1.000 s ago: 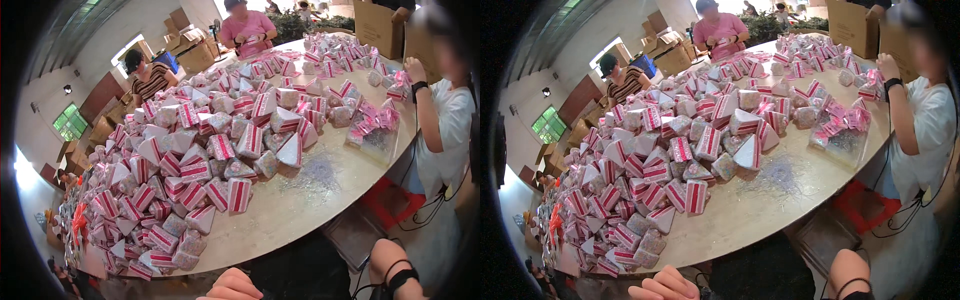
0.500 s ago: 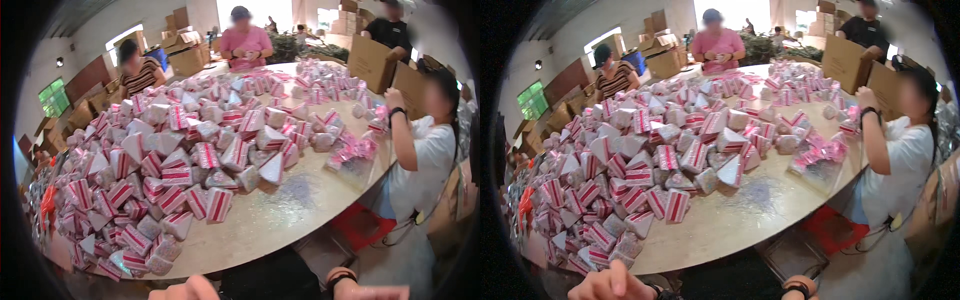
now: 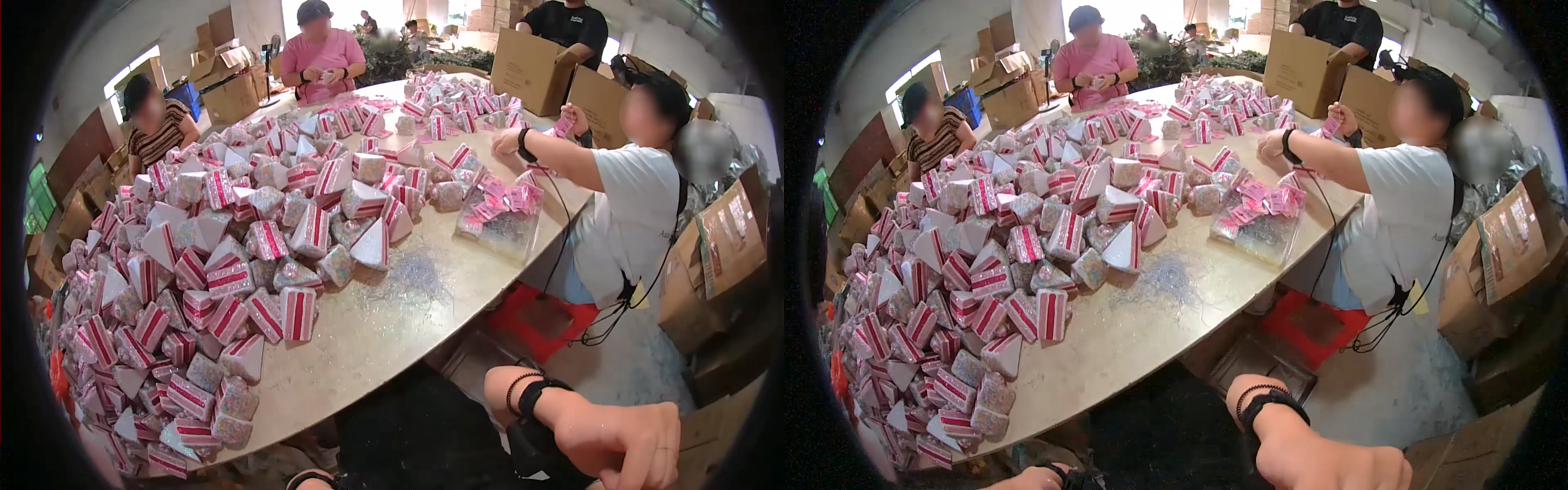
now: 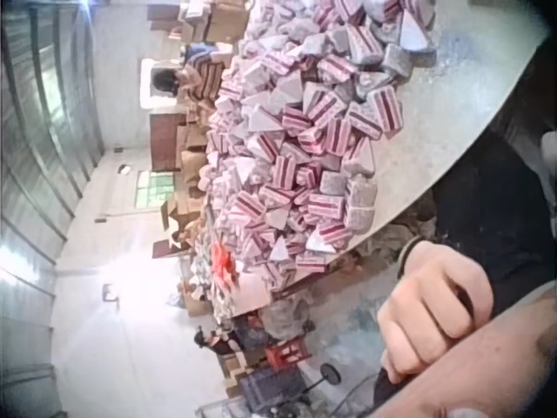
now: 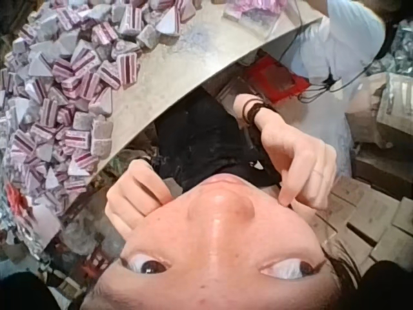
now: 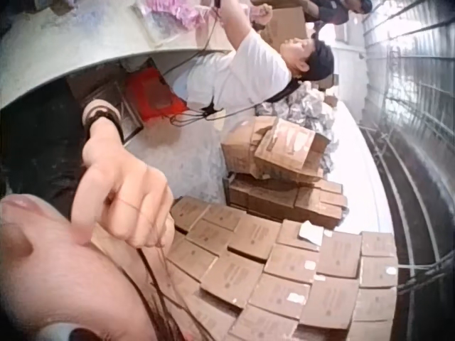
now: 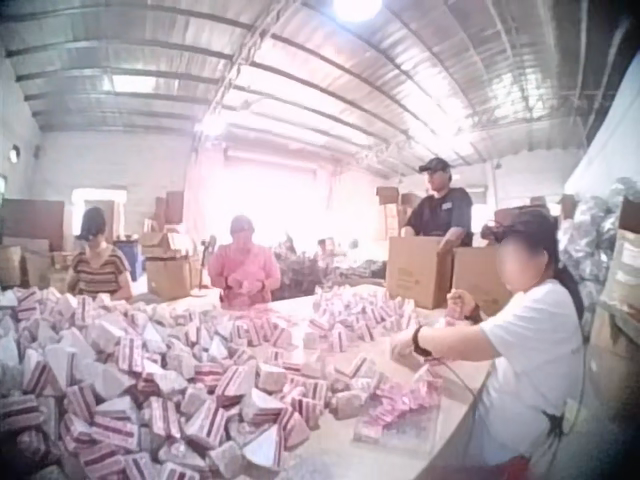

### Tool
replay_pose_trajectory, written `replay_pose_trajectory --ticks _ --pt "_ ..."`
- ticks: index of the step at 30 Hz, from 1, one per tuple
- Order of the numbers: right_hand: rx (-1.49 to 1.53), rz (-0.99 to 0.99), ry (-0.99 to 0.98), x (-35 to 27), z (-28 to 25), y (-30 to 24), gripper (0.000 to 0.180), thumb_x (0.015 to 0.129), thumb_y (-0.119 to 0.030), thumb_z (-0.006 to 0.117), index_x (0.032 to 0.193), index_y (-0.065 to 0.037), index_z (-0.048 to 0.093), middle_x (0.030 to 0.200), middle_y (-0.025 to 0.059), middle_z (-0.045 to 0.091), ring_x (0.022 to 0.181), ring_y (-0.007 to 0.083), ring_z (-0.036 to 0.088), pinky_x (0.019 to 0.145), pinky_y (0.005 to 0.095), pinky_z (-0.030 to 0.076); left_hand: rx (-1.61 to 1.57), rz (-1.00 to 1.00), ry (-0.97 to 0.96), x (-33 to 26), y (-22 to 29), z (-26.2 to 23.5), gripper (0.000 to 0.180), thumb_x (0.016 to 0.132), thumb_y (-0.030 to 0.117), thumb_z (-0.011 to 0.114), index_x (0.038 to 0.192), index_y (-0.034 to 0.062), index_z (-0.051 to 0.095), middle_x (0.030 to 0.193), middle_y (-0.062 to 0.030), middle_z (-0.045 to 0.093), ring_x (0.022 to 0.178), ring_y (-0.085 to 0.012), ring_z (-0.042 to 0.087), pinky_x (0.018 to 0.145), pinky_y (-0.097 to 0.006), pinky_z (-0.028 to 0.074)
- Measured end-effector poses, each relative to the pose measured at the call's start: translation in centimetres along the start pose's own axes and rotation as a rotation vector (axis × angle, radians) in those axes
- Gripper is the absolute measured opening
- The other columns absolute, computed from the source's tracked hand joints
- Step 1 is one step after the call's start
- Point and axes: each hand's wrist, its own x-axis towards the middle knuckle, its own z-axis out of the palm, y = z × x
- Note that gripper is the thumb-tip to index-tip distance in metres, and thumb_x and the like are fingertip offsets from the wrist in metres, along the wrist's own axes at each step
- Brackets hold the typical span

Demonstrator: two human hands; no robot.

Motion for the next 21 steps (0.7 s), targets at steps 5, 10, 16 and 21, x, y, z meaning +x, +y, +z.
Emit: replay_pose_trajectory --ticks 5,10,16,21 --pt "0.402 0.199 -0.349 -1.1 -2.7 -3.4 0.015 0.097 -0.014 0.046 0.109 -0.006 0.047 0.085 0.0111 0.059 0.087 0.0182 0.054 0.096 0.0475 0.041 -0.064 0.046 0.021 -0.2 0.1 -0.2 0.03 0.092 0.009 0.052 0.063 0.0137 0.058 0.064 -0.0007 0.055 0.055 -0.0124 0.055 0.071 -0.032 0.049" --pt "0.454 0.188 -0.156 -2.2 -2.4 -1.9 0.035 0.092 -0.007 0.049 0.057 -0.01 0.049 0.061 0.0039 0.048 0.054 0.0152 0.05 0.067 0.0354 0.053 0.064 0.032 0.318 0.0 -1.3 0.7 0.036 0.09 0.013 0.056 0.056 0.0173 0.047 0.056 0.0027 0.046 0.047 -0.0117 0.047 0.076 -0.036 0.048" --pt "0.108 0.72 0.094 -11.2 -4.8 -2.0 0.034 0.088 -0.013 0.05 0.056 -0.002 0.051 0.058 0.0086 0.051 0.045 0.0224 0.046 0.042 0.0342 0.035 -0.105 0.119 0.218 -1.0 -2.0 -1.2 0.035 0.089 0.01 0.054 0.056 0.0185 0.047 0.057 0.0048 0.046 0.047 -0.0095 0.046 0.089 -0.051 0.052" --pt "-0.431 1.175 0.044 -15.2 -8.1 -4.0 0.032 0.088 -0.013 0.05 0.058 -0.003 0.054 0.056 0.0069 0.05 0.048 0.0209 0.049 0.045 0.0322 0.036 -0.214 0.116 0.231 -2.5 -1.8 -2.6 0.033 0.093 0.016 0.055 0.06 0.0128 0.054 0.06 -0.0017 0.053 0.049 -0.0144 0.049 0.088 -0.056 0.052"
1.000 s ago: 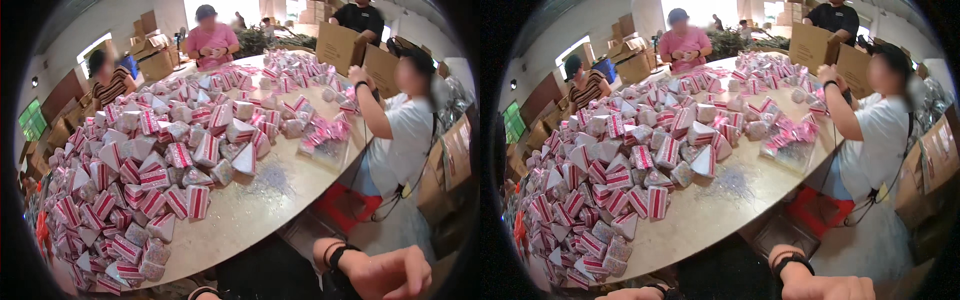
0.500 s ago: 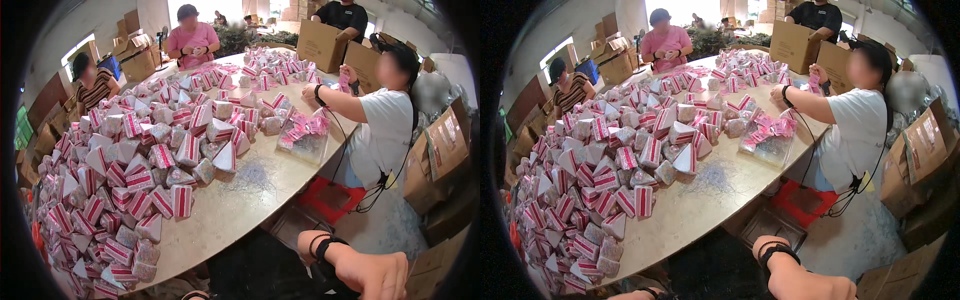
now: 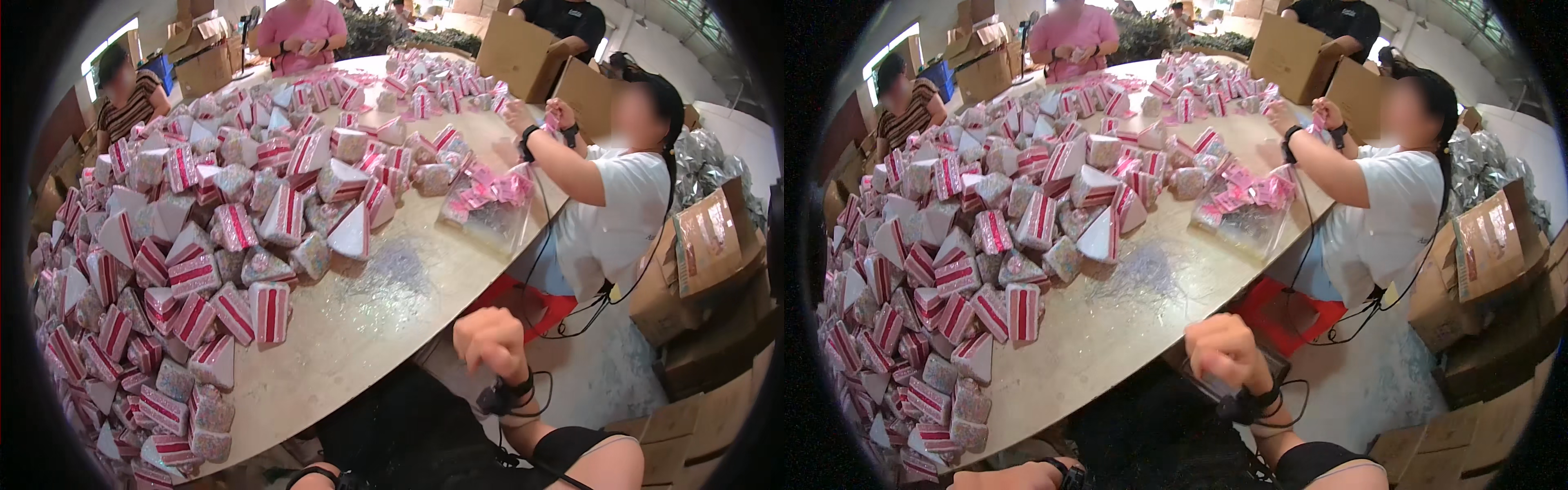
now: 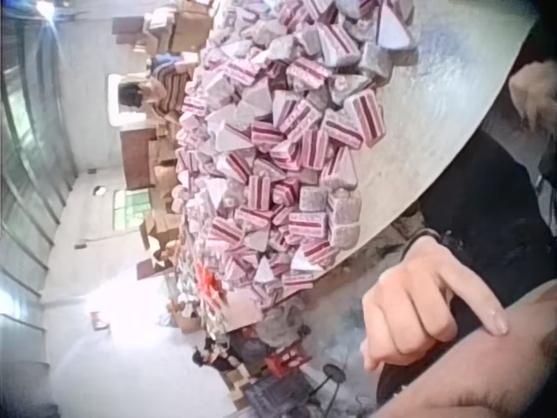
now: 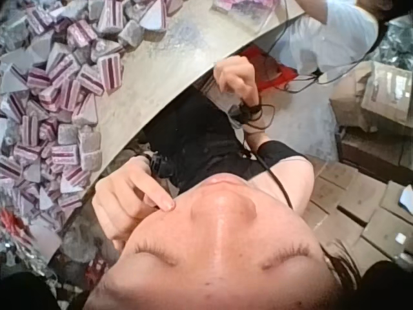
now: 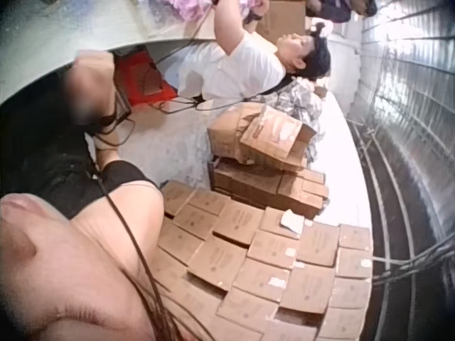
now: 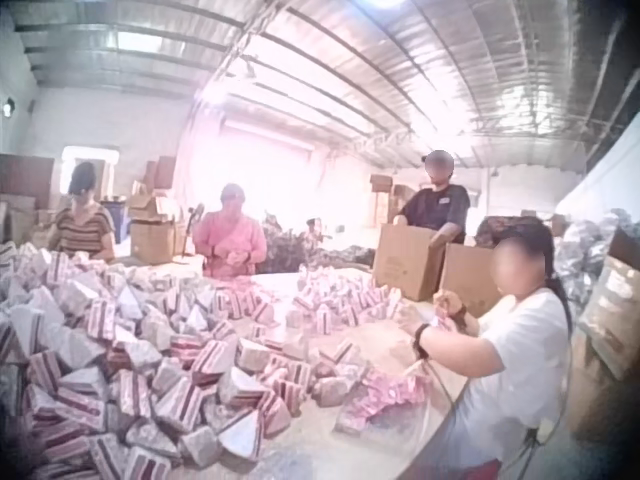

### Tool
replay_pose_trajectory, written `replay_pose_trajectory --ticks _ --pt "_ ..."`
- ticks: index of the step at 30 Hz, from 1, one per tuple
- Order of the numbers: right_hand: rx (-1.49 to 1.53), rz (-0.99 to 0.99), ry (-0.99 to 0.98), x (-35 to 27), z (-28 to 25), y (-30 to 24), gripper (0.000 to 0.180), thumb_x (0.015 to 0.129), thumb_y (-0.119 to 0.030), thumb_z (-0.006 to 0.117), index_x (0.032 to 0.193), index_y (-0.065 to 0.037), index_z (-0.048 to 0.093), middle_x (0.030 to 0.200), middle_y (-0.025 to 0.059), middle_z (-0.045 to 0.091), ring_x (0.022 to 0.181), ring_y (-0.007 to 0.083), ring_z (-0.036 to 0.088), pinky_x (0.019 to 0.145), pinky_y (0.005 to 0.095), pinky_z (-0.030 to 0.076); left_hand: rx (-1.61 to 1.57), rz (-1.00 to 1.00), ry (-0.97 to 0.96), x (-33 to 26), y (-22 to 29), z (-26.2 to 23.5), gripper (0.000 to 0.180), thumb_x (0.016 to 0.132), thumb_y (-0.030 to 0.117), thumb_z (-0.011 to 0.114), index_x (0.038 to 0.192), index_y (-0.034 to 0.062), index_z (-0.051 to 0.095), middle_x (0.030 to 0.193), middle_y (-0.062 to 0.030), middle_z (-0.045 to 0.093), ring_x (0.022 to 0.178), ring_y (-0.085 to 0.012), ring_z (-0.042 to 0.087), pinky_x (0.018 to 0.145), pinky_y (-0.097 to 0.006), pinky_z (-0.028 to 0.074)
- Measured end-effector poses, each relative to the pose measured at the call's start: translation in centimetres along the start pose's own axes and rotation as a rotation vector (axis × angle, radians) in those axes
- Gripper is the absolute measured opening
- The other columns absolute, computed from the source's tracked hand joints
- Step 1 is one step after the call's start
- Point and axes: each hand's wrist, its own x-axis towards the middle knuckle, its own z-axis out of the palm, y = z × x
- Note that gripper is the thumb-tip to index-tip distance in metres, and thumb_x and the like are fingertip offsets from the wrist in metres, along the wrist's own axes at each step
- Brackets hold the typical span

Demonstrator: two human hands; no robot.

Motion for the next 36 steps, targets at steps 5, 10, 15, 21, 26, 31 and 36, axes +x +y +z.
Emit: replay_pose_trajectory --ticks 5,10,15,21,26,31,36 --pt "-0.502 0.351 0.001 -0.7 -2.8 2.8 0.029 0.092 -0.009 0.046 0.068 -0.001 0.059 0.062 0.0095 0.053 0.054 0.0229 0.051 0.053 0.0326 0.041 -0.027 -0.022 0.057 -1.1 0.7 -1.7 0.033 0.093 0.017 0.055 0.061 0.0085 0.057 0.061 -0.0062 0.056 0.051 -0.0172 0.051 0.086 -0.057 0.052" --pt "-0.662 0.452 0.019 0.4 -4.1 4.7 0.028 0.094 -0.011 0.049 0.071 0.0 0.06 0.064 0.0113 0.054 0.056 0.0244 0.053 0.055 0.0334 0.043 -0.003 -0.024 0.101 -1.6 1.4 -3.0 0.032 0.093 0.016 0.053 0.062 0.0091 0.058 0.06 -0.0048 0.055 0.052 -0.0168 0.052 0.083 -0.052 0.054" --pt "-0.705 0.493 0.141 2.0 -4.4 6.6 0.012 0.092 -0.009 0.057 0.097 0.001 0.062 0.068 0.007 0.055 0.062 0.0176 0.055 0.061 0.0307 0.045 -0.048 -0.026 0.176 -2.2 0.3 -4.4 0.031 0.091 0.013 0.05 0.061 0.0106 0.057 0.059 -0.0035 0.054 0.051 -0.0152 0.05 0.081 -0.045 0.054" --pt "-0.697 0.46 0.052 6.6 -1.6 8.8 0.041 0.088 -0.008 0.064 0.126 -0.004 0.05 0.099 0.0114 0.06 0.087 0.0179 0.059 0.073 0.0299 0.048 -0.088 -0.061 0.202 -2.9 0.7 -5.3 0.031 0.088 0.006 0.048 0.057 0.0133 0.048 0.058 -0.0004 0.046 0.049 -0.0118 0.044 0.081 -0.038 0.052" --pt "-1.073 0.151 -0.217 10.6 -0.1 10.1 0.053 0.078 0.001 0.063 0.129 -0.008 0.051 0.122 0.0092 0.056 0.113 0.0267 0.052 0.089 0.0374 0.046 -0.108 -0.074 0.184 -3.0 0.9 -5.7 0.033 0.087 0.003 0.047 0.057 0.0158 0.044 0.059 0.0015 0.042 0.049 -0.011 0.041 0.078 -0.035 0.05" --pt "-1.386 -0.067 -0.423 12.2 0.2 12.2 0.056 0.072 0.003 0.062 0.124 -0.012 0.055 0.126 0.0035 0.053 0.118 0.0295 0.047 0.097 0.0425 0.038 -0.092 -0.054 0.27 -3.3 1.3 -5.3 0.034 0.09 0.007 0.048 0.057 0.0155 0.046 0.059 0.0012 0.043 0.049 -0.0108 0.041 0.076 -0.034 0.05" --pt "-1.372 -0.083 -0.378 13.0 0.7 12.8 0.056 0.065 -0.007 0.073 0.118 -0.013 0.057 0.119 0.0068 0.054 0.106 0.0294 0.05 0.093 0.0404 0.038 -0.044 -0.046 0.309 -3.5 2.1 -5.2 0.034 0.091 0.009 0.053 0.058 0.0139 0.049 0.061 -0.0006 0.049 0.05 -0.0135 0.044 0.075 -0.033 0.05"
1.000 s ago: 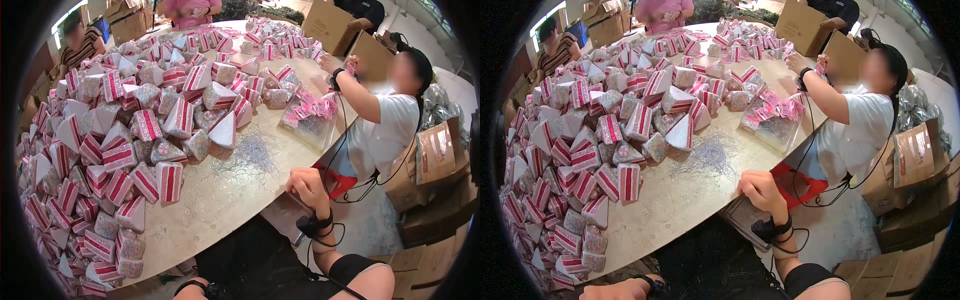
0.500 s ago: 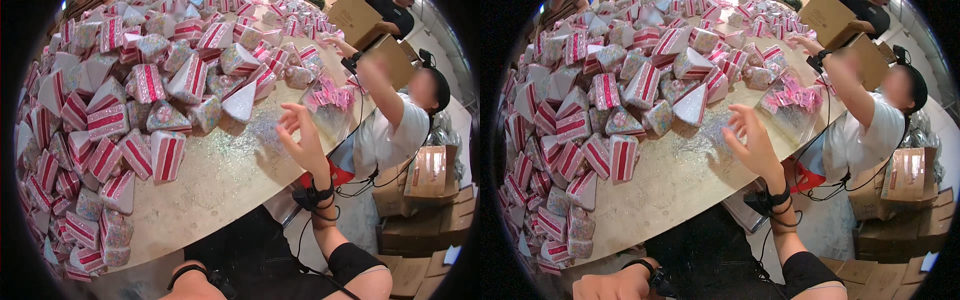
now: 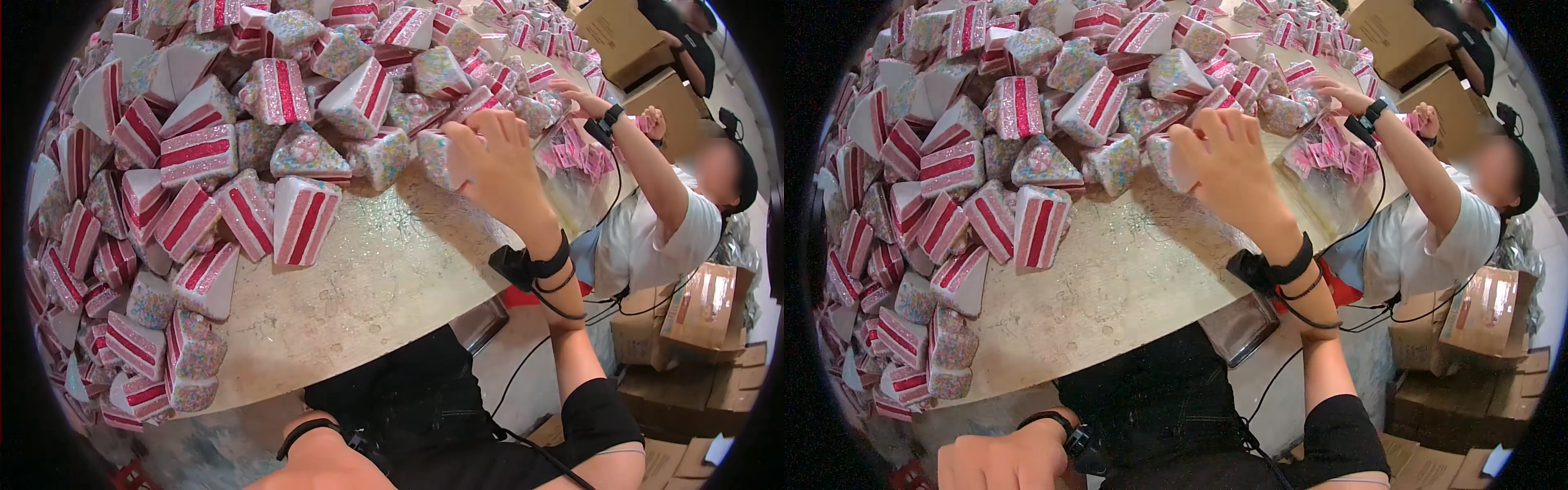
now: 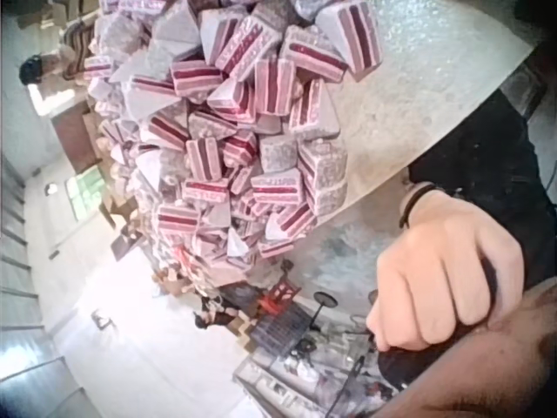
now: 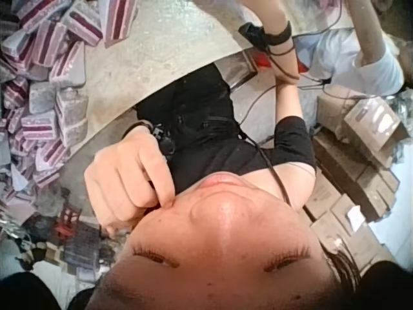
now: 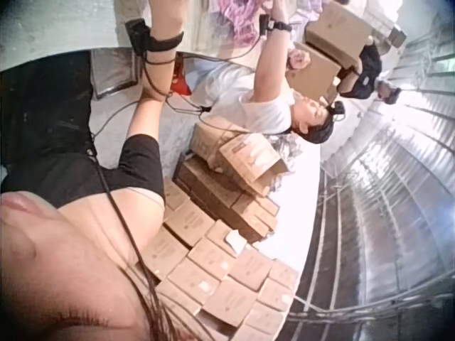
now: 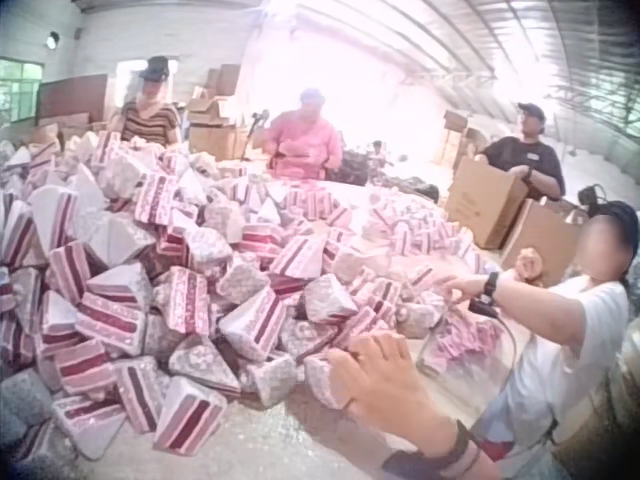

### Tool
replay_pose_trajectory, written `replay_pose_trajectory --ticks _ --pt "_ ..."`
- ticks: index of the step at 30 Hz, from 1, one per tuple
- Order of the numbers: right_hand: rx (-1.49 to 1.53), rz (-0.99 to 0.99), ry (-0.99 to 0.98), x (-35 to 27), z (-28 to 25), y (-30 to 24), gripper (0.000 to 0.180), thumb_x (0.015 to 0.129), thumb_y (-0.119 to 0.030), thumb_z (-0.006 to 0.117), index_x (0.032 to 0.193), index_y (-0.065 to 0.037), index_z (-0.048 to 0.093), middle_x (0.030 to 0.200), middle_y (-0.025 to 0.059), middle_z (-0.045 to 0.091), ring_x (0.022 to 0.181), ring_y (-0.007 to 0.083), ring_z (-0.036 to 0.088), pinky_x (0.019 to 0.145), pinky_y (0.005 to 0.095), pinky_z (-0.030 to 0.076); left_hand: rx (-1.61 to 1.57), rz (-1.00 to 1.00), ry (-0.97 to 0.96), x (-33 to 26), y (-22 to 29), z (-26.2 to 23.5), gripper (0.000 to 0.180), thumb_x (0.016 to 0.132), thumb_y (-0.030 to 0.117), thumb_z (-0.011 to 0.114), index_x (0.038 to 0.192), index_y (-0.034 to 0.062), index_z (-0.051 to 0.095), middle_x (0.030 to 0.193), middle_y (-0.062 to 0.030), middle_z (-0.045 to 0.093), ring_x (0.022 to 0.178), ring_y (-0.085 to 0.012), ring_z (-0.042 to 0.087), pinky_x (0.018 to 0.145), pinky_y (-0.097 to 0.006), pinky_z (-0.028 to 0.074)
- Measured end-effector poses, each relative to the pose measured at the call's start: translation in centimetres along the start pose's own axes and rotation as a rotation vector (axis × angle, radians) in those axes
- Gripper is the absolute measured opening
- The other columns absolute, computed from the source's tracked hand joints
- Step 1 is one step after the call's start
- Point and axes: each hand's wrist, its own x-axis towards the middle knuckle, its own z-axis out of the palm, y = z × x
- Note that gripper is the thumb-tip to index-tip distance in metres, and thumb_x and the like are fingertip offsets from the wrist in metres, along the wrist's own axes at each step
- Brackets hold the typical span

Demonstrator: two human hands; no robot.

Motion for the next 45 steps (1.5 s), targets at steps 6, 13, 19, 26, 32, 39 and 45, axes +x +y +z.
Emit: replay_pose_trajectory --ticks 6,13,19,26,32,39,45 --pt "0.578 0.269 0.039 -3.9 -3.4 -0.9 0.083 0.058 -0.012 0.086 0.131 -0.007 0.047 0.121 0.0085 0.051 0.113 0.0235 0.051 0.099 0.0371 0.039 0.289 -0.274 0.235 -1.7 1.0 -1.0 0.015 0.088 0.01 0.07 0.076 0.0102 0.061 0.093 -0.0015 0.072 0.085 -0.0179 0.06 0.075 -0.03 0.048" --pt "1.267 0.292 -0.075 -9.3 -3.1 -4.6 0.089 0.062 -0.007 0.085 0.136 -0.005 0.035 0.126 0.0134 0.047 0.112 0.0249 0.051 0.099 0.0376 0.039 0.375 -0.264 0.209 -2.5 1.0 -1.9 0.016 0.088 0.008 0.071 0.077 0.0119 0.06 0.095 0.0018 0.073 0.082 -0.0151 0.06 0.071 -0.026 0.044" --pt "1.194 0.21 -0.167 -9.6 -1.2 -7.8 0.08 0.062 -0.013 0.087 0.129 -0.007 0.044 0.126 0.0137 0.051 0.116 0.0318 0.049 0.1 0.0402 0.038 0.416 -0.218 0.191 -2.3 -0.2 -2.6 0.014 0.089 0.006 0.069 0.079 0.0118 0.06 0.095 0.0006 0.074 0.081 -0.0165 0.058 0.068 -0.026 0.041" --pt "0.657 0.042 -0.389 -6.2 -2.1 -8.0 0.086 0.07 -0.034 0.081 0.141 -0.006 0.041 0.133 0.0134 0.049 0.123 0.0347 0.044 0.101 0.0446 0.035 0.286 -0.241 0.161 -2.2 0.0 -3.3 0.009 0.089 0.003 0.065 0.087 0.0099 0.061 0.095 -0.0018 0.075 0.079 -0.017 0.056 0.067 -0.027 0.039" --pt "0.808 -0.089 -0.553 -4.2 -3.8 -4.0 0.078 0.069 -0.022 0.08 0.138 -0.007 0.046 0.126 0.0132 0.052 0.116 0.0341 0.049 0.099 0.0438 0.04 0.364 -0.13 0.231 -2.4 -1.3 -2.5 0.012 0.089 -0.001 0.063 0.091 0.011 0.062 0.093 -0.0004 0.074 0.076 -0.016 0.056 0.065 -0.025 0.039" --pt "0.75 -0.045 -0.634 -3.1 -4.1 -2.7 0.043 0.08 -0.011 0.066 0.121 -0.008 0.056 0.104 0.0108 0.06 0.097 0.0321 0.058 0.086 0.0412 0.047 0.263 -0.003 0.317 -2.7 -3.6 -2.2 0.01 0.09 0.002 0.063 0.089 0.0114 0.06 0.087 -0.0006 0.071 0.077 -0.0167 0.055 0.063 -0.026 0.04" --pt "0.566 0.02 -0.368 -2.2 -0.9 -3.1 0.027 0.082 -0.009 0.064 0.108 -0.007 0.06 0.097 0.0102 0.059 0.092 0.0309 0.059 0.08 0.0405 0.049 0.112 -0.176 0.34 -2.0 -2.7 -1.6 0.01 0.09 0.004 0.063 0.091 0.0115 0.055 0.091 -0.0027 0.069 0.081 -0.0183 0.054 0.064 -0.027 0.04"
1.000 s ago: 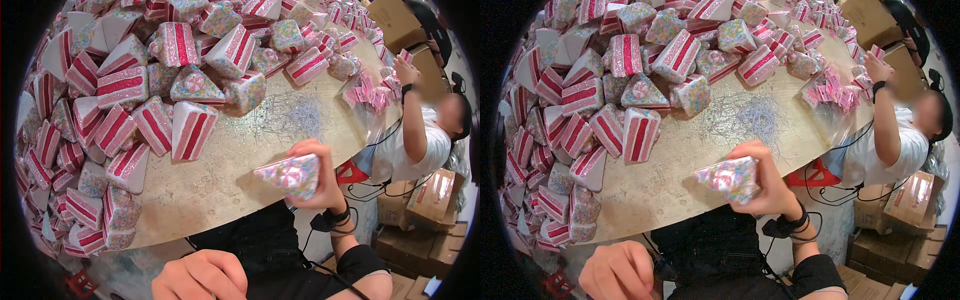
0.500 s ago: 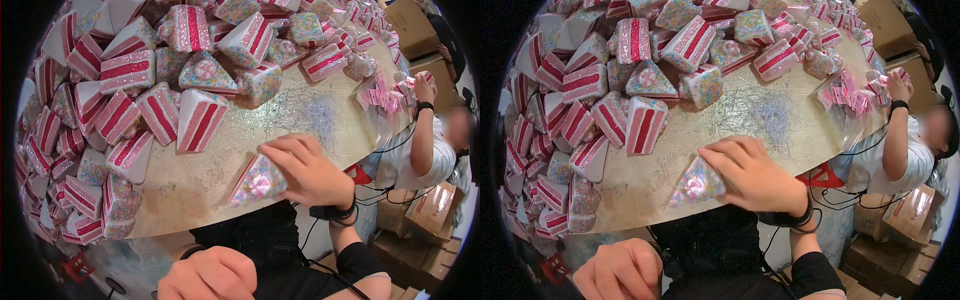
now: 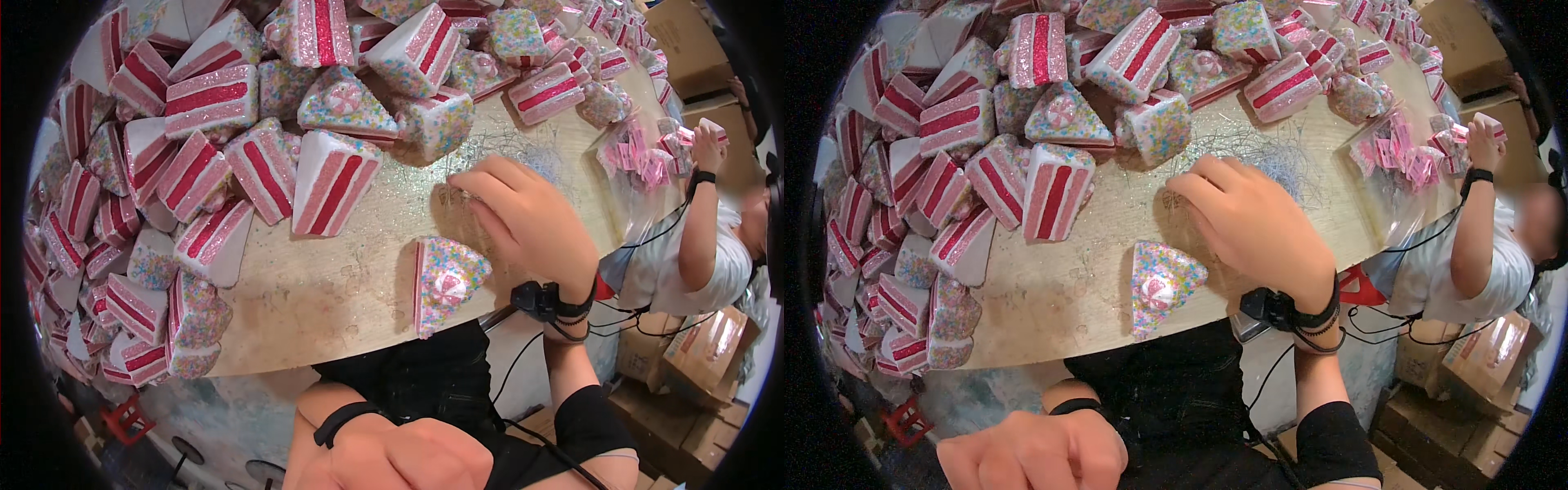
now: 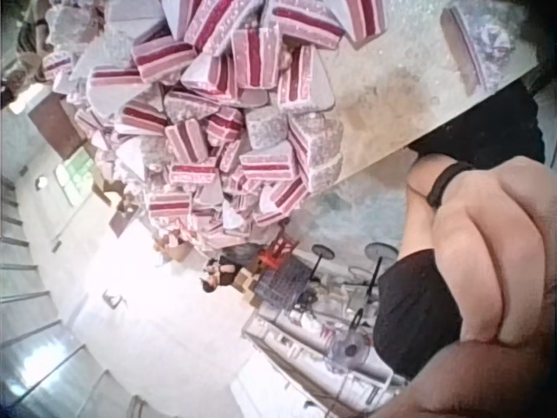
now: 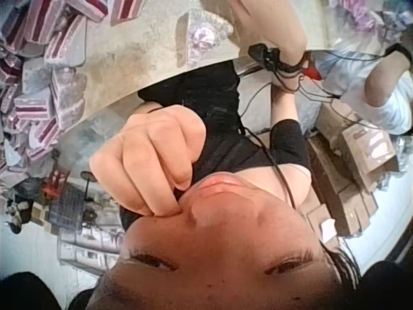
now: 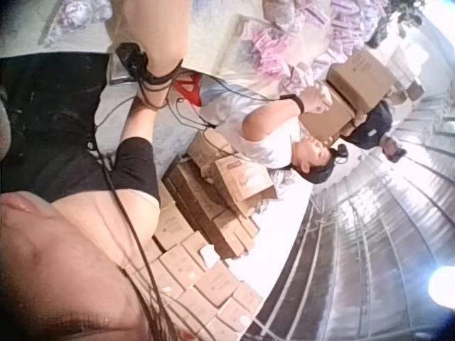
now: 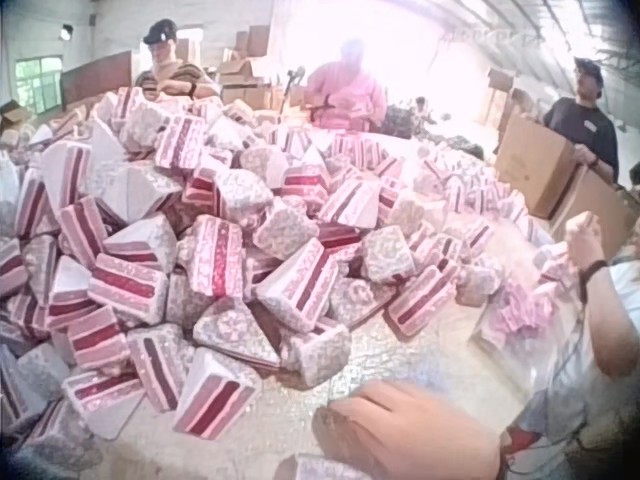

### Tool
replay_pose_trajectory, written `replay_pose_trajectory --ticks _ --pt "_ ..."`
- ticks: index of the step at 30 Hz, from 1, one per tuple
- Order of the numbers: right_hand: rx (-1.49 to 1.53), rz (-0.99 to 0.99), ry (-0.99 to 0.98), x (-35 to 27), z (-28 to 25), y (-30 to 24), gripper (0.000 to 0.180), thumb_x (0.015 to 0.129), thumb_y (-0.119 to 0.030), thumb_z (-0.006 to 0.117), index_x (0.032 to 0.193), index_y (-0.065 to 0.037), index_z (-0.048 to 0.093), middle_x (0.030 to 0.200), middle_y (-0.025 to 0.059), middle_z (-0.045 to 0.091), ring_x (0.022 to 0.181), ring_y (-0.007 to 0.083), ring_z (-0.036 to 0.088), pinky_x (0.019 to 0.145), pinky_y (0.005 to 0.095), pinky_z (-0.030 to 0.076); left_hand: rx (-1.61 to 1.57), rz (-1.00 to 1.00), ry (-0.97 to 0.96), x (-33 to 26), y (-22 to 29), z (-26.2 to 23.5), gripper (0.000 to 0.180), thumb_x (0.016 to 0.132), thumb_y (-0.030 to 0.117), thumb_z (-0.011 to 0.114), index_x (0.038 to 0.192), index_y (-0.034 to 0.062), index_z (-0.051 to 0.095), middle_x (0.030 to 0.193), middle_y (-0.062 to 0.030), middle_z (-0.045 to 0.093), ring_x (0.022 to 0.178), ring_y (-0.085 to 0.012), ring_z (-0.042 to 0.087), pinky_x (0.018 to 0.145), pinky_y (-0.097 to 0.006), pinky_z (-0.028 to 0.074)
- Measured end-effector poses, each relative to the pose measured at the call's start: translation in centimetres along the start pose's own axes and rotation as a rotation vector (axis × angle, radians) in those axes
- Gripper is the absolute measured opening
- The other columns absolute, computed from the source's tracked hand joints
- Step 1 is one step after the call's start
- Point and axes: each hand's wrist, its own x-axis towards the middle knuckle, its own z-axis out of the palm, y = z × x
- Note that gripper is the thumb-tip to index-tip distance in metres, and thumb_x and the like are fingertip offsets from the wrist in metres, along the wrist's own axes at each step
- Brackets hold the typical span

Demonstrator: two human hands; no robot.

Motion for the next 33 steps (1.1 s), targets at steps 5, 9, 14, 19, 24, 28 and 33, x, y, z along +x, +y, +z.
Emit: replay_pose_trajectory --ticks 5,9,14,19,24,28,33 --pt "0.002 -0.04 -0.001 0.7 1.0 0.3 0.025 0.081 -0.011 0.066 0.106 -0.009 0.061 0.093 0.0083 0.057 0.091 0.0282 0.059 0.079 0.0385 0.049 -0.002 0.203 -0.098 0.4 -1.6 -0.7 0.014 0.09 0.003 0.062 0.09 0.0121 0.052 0.09 -0.003 0.068 0.081 -0.0177 0.053 0.067 -0.028 0.04" --pt "-0.012 -0.048 0.021 0.6 1.2 0.6 0.021 0.081 -0.012 0.067 0.102 -0.01 0.063 0.091 0.0068 0.056 0.089 0.0262 0.058 0.078 0.0374 0.049 0.029 0.032 0.062 -0.4 -0.2 0.5 0.016 0.091 0.002 0.062 0.089 0.0125 0.049 0.089 -0.0022 0.069 0.079 -0.0169 0.051 0.066 -0.028 0.04" --pt "0.001 -0.066 0.021 0.7 1.5 0.6 0.015 0.081 -0.012 0.067 0.096 -0.01 0.064 0.088 0.0057 0.055 0.085 0.0254 0.057 0.076 0.0368 0.048 0.043 0.25 0.084 -0.7 -2.3 0.5 0.021 0.091 0.0 0.062 0.086 0.0131 0.046 0.084 -0.0002 0.069 0.074 -0.015 0.048 0.061 -0.026 0.04" --pt "0.047 -0.084 0.042 0.6 1.8 1.1 0.012 0.08 -0.012 0.067 0.091 -0.009 0.063 0.087 0.0061 0.055 0.083 0.0259 0.056 0.075 0.0372 0.048 0.127 0.134 0.293 -1.7 -1.1 2.5 0.025 0.091 -0.004 0.061 0.084 0.0136 0.044 0.078 0.0011 0.068 0.069 -0.0133 0.046 0.056 -0.024 0.039" --pt "0.059 -0.091 0.055 0.8 2.0 1.1 0.01 0.079 -0.01 0.067 0.085 -0.006 0.059 0.085 0.0074 0.054 0.082 0.0274 0.056 0.074 0.0382 0.048 0.115 0.234 0.274 -1.4 -2.1 1.9 0.027 0.088 -0.008 0.061 0.082 0.0131 0.045 0.075 0.0013 0.067 0.066 -0.0131 0.045 0.053 -0.023 0.038" --pt "0.076 -0.083 0.042 0.8 2.0 1.0 0.012 0.079 -0.01 0.067 0.083 -0.005 0.057 0.084 0.0085 0.053 0.082 0.0285 0.056 0.073 0.039 0.048 0.099 0.173 0.312 -0.9 -1.4 2.4 0.031 0.084 -0.013 0.061 0.077 0.0126 0.045 0.073 0.001 0.066 0.064 -0.0135 0.045 0.05 -0.023 0.039" --pt "0.123 -0.077 0.065 0.8 2.1 0.9 0.015 0.075 -0.005 0.07 0.083 -0.004 0.058 0.082 0.0095 0.053 0.079 0.0292 0.055 0.069 0.0389 0.046 0.133 0.19 0.272 -1.3 -1.4 2.2 0.034 0.081 -0.016 0.062 0.073 0.0128 0.046 0.071 0.0014 0.065 0.063 -0.0139 0.045 0.049 -0.023 0.039"
